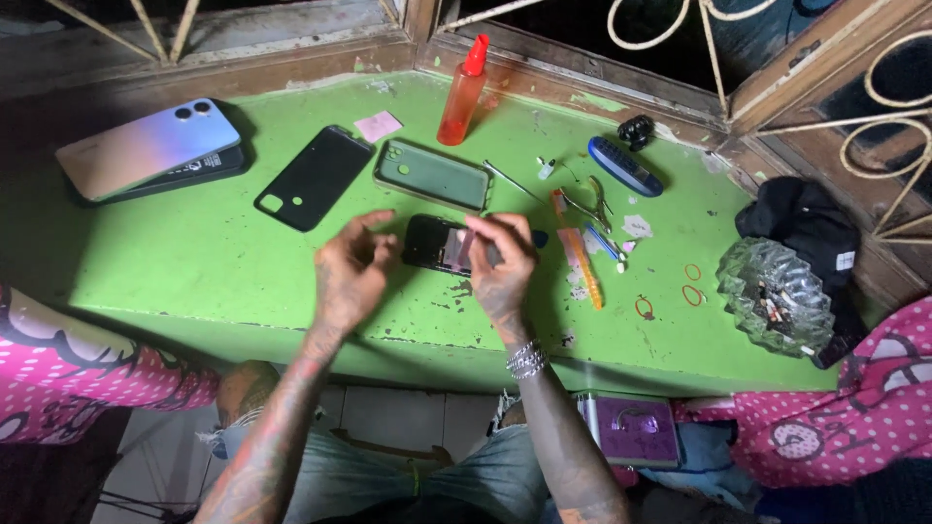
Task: Disassembling a mobile phone to remove the battery and clean the internal components using specialized tools.
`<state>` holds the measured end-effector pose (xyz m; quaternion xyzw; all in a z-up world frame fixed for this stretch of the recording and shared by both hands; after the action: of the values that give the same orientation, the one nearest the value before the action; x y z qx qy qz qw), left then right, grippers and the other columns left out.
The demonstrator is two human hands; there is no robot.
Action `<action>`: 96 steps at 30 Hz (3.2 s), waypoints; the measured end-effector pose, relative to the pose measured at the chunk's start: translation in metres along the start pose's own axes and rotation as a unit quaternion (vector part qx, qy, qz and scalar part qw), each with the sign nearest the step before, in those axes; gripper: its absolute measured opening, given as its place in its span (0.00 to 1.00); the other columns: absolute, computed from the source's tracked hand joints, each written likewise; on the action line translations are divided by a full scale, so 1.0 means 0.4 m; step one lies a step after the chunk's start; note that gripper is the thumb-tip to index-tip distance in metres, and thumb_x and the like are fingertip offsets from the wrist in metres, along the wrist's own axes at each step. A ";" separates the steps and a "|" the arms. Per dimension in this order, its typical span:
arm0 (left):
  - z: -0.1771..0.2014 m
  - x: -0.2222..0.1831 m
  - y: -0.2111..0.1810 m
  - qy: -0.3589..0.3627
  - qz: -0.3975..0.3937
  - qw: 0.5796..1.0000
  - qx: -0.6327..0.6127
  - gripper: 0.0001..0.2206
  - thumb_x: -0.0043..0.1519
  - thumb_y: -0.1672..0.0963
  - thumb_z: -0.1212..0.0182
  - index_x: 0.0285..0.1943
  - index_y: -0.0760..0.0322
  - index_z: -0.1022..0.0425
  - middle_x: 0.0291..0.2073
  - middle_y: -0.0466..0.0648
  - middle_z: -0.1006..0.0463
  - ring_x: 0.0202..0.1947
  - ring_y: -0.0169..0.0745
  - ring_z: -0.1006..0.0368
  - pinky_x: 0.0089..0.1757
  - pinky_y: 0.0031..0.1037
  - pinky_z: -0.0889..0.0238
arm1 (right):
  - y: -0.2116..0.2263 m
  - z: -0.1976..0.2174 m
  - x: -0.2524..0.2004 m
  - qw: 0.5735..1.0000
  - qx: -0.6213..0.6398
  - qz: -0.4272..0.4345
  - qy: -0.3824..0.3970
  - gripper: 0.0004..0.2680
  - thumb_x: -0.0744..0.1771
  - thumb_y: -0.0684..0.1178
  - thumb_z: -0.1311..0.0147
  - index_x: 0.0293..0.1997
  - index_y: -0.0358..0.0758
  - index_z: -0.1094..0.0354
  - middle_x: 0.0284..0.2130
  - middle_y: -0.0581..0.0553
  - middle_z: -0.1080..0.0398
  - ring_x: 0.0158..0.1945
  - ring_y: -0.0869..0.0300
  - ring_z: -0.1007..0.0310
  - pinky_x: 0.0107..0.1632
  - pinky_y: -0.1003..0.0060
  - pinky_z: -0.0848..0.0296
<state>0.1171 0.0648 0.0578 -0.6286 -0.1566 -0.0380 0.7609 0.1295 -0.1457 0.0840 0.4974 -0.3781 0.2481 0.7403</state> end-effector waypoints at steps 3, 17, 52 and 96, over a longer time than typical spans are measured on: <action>0.019 0.064 -0.006 0.052 -0.029 0.993 0.103 0.18 0.61 0.63 0.36 0.62 0.68 0.23 0.32 0.63 0.17 0.27 0.54 0.21 0.31 0.35 0.28 | -0.024 -0.019 -0.001 0.990 0.103 -0.089 -0.021 0.10 0.66 0.31 0.44 0.49 0.39 0.23 0.38 0.46 0.34 0.37 0.60 0.25 0.40 0.68 0.19; -0.045 0.082 0.003 0.221 -0.098 0.901 0.360 0.45 0.42 0.45 0.27 0.74 0.49 0.35 0.50 0.51 0.29 0.54 0.55 0.31 0.59 0.46 0.39 | -0.085 -0.040 -0.082 0.953 0.215 -0.212 -0.004 0.08 0.68 0.39 0.43 0.51 0.29 0.32 0.35 0.35 0.25 0.34 0.57 0.21 0.37 0.68 0.18; -0.061 0.068 0.036 0.212 -0.109 0.862 0.447 0.45 0.42 0.38 0.33 0.73 0.44 0.34 0.51 0.46 0.33 0.54 0.50 0.35 0.55 0.41 0.41 | -0.078 -0.043 -0.089 0.966 0.143 -0.215 -0.012 0.05 0.67 0.38 0.40 0.45 0.30 0.30 0.29 0.37 0.24 0.29 0.61 0.23 0.32 0.72 0.19; -0.041 0.078 0.012 0.225 -0.062 0.888 0.396 0.38 0.45 0.39 0.31 0.68 0.39 0.30 0.48 0.44 0.29 0.56 0.46 0.32 0.59 0.39 0.40 | -0.433 -0.121 0.069 0.948 0.167 -0.268 -0.027 0.07 0.67 0.39 0.41 0.47 0.31 0.31 0.33 0.34 0.24 0.27 0.58 0.22 0.30 0.72 0.17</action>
<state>0.1511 0.0541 0.0593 -0.2385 -0.0219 -0.1608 0.9575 0.2898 -0.1672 0.0007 0.7032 -0.2035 0.0866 0.6757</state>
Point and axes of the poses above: each hand's wrist, its own x-axis towards the middle knuckle, its own z-axis out of the back of the hand, y = z × x, the point moved 7 cm from there along x, towards the middle knuckle
